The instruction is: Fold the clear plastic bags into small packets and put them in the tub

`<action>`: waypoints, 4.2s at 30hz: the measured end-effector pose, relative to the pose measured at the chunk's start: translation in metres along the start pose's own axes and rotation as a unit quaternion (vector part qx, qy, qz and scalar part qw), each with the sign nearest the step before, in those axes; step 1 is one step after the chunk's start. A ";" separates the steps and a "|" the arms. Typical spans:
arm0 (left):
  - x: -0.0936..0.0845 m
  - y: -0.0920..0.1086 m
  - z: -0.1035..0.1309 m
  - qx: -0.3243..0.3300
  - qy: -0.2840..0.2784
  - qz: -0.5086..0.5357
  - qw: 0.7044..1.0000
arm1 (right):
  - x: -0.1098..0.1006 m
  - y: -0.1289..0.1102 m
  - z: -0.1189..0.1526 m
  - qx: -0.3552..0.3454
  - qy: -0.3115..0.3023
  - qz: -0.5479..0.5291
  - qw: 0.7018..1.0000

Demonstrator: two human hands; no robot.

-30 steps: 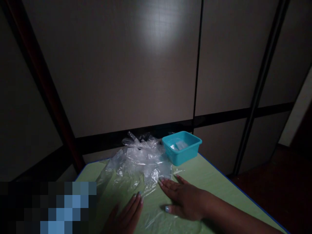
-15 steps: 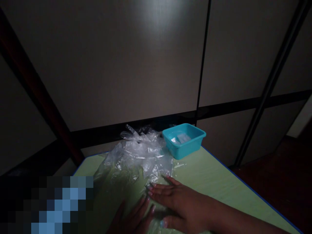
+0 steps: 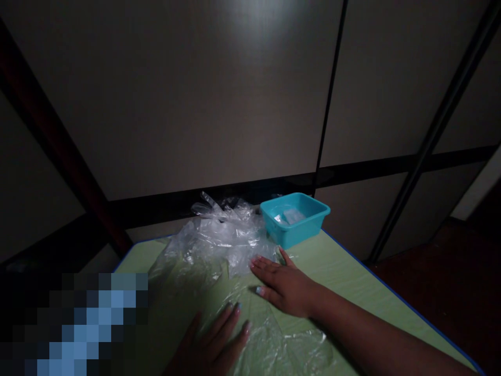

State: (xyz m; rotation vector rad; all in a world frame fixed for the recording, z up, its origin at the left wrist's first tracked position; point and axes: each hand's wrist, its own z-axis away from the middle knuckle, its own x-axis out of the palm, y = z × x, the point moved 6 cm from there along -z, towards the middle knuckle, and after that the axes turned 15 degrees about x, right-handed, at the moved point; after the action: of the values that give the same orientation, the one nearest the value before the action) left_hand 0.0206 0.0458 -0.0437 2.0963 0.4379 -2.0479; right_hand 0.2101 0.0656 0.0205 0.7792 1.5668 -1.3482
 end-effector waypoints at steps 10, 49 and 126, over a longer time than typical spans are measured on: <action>-0.048 -0.042 0.027 -0.074 0.184 0.050 0.979 | -0.021 0.005 -0.013 0.053 0.129 0.037 0.990; -0.055 -0.034 0.016 -0.096 0.125 0.126 0.979 | -0.029 -0.011 0.004 -0.044 0.071 -0.045 0.995; -0.037 -0.042 0.019 -0.090 0.105 0.076 0.987 | -0.013 -0.024 0.019 -0.100 -0.114 -0.008 0.988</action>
State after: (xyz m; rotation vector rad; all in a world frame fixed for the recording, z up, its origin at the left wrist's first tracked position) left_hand -0.0113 0.0757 -0.0046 2.1697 0.4596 -1.6472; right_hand 0.1981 0.0437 0.0425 0.4734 1.5003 -1.2211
